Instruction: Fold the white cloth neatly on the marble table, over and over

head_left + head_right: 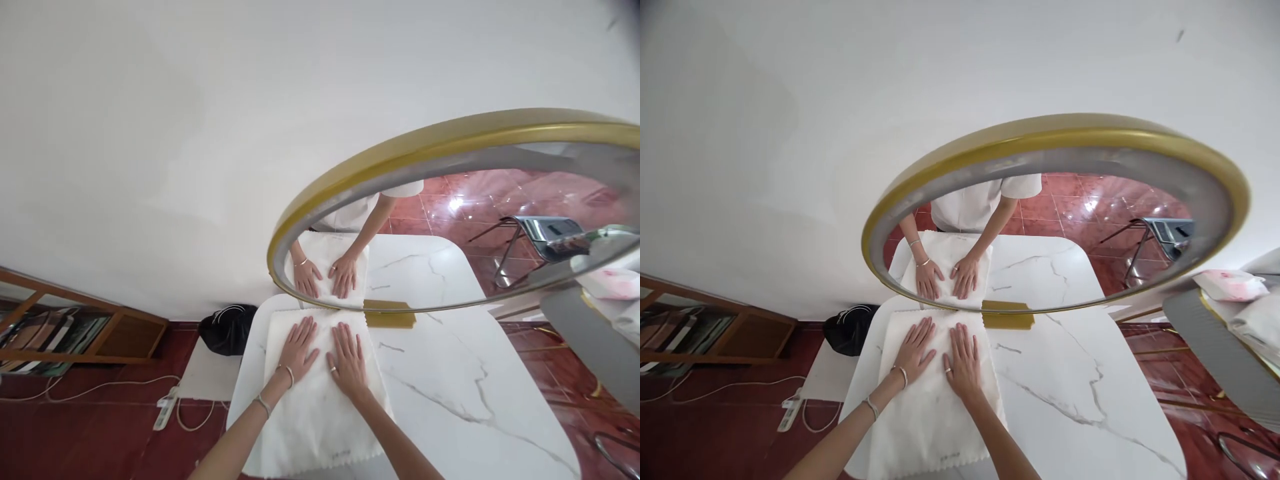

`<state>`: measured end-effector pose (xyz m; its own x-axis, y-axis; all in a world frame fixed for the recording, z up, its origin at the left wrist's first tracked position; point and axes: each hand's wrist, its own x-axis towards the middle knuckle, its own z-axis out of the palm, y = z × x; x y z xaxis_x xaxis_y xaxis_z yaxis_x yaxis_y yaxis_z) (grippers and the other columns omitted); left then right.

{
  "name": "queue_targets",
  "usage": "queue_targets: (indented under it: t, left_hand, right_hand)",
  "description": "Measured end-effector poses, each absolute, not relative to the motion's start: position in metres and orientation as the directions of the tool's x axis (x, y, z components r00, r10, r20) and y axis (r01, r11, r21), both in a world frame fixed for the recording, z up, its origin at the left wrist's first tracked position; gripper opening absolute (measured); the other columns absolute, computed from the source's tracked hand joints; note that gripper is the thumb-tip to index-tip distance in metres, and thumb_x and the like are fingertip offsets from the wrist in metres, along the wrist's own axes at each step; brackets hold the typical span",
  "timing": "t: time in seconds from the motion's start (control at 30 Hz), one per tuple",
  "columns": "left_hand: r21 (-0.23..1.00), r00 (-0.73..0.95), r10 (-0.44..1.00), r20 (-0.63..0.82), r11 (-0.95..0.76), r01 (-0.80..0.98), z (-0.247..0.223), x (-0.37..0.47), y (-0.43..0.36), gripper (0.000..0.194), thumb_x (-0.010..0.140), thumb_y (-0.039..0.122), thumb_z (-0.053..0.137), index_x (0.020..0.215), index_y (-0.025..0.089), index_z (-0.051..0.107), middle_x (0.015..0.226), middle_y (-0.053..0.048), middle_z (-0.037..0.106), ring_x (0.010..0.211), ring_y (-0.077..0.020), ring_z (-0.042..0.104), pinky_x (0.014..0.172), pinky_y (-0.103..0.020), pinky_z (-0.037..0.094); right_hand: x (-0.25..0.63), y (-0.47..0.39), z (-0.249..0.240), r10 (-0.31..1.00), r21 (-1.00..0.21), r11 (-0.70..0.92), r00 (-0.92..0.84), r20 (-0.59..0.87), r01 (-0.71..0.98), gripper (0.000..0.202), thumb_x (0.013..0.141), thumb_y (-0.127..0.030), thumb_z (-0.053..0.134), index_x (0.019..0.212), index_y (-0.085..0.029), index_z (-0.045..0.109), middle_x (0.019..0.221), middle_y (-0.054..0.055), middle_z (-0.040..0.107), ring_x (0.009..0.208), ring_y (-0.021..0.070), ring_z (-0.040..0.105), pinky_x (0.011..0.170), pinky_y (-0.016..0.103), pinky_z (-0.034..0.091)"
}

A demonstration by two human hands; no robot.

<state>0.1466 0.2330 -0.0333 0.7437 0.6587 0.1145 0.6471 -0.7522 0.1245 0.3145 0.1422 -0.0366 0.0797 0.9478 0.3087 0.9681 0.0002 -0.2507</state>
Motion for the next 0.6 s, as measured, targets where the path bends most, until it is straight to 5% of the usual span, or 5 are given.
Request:
queue_targets:
  t: [0.1, 0.33, 0.47, 0.6]
  left_hand:
    - [0.157, 0.76, 0.642, 0.098, -0.764, 0.625, -0.031, 0.136, 0.264, 0.061, 0.092, 0.04, 0.036, 0.148, 0.023, 0.017, 0.155, -0.005, 0.022, 0.143, -0.0217, 0.015, 0.115, -0.044, 0.017]
    - [0.241, 0.788, 0.607, 0.103, -0.784, 0.572, -0.027, 0.135, 0.335, 0.06, 0.089, 0.045, 0.044, 0.144, 0.025, 0.03, 0.15, -0.005, 0.033, 0.141, -0.0232, 0.023, 0.116, -0.045, 0.016]
    - [0.241, 0.741, 0.662, 0.113, -0.742, 0.626, -0.028, 0.119, 0.352, 0.056, 0.09, 0.045, 0.043, 0.142, 0.025, 0.034, 0.15, -0.007, 0.034, 0.14, -0.0236, 0.025, 0.115, -0.045, 0.019]
    - [0.236, 0.6, 0.786, 0.151, -0.618, 0.75, -0.032, 0.086, 0.341, 0.05, 0.092, 0.043, 0.04, 0.138, 0.023, 0.041, 0.149, -0.01, 0.034, 0.138, -0.0244, 0.029, 0.113, -0.046, 0.024]
  right_hand:
    - [0.292, 0.17, -0.044, 0.935, -0.233, -0.106, 0.177, 0.307, 0.967, 0.064, 0.094, -0.032, 0.034, 0.15, -0.018, 0.007, 0.151, 0.011, 0.025, 0.139, 0.028, 0.023, 0.109, 0.048, 0.022]
    - [0.272, 0.241, -0.043, 0.934, -0.145, -0.29, 0.313, 0.17, 0.946, 0.048, 0.093, -0.033, 0.034, 0.133, -0.011, 0.05, 0.131, 0.02, 0.05, 0.12, 0.0354, 0.044, 0.099, 0.053, 0.028]
    - [0.261, 0.267, -0.037, 0.954, -0.147, -0.242, 0.263, 0.143, 0.959, 0.048, 0.093, -0.032, 0.037, 0.134, -0.011, 0.048, 0.128, 0.019, 0.053, 0.119, 0.0334, 0.045, 0.101, 0.05, 0.028]
    - [0.249, 0.265, -0.041, 0.946, -0.174, -0.148, 0.19, 0.262, 0.974, 0.05, 0.094, -0.034, 0.037, 0.139, -0.014, 0.042, 0.14, 0.015, 0.042, 0.131, 0.0314, 0.033, 0.105, 0.048, 0.027]
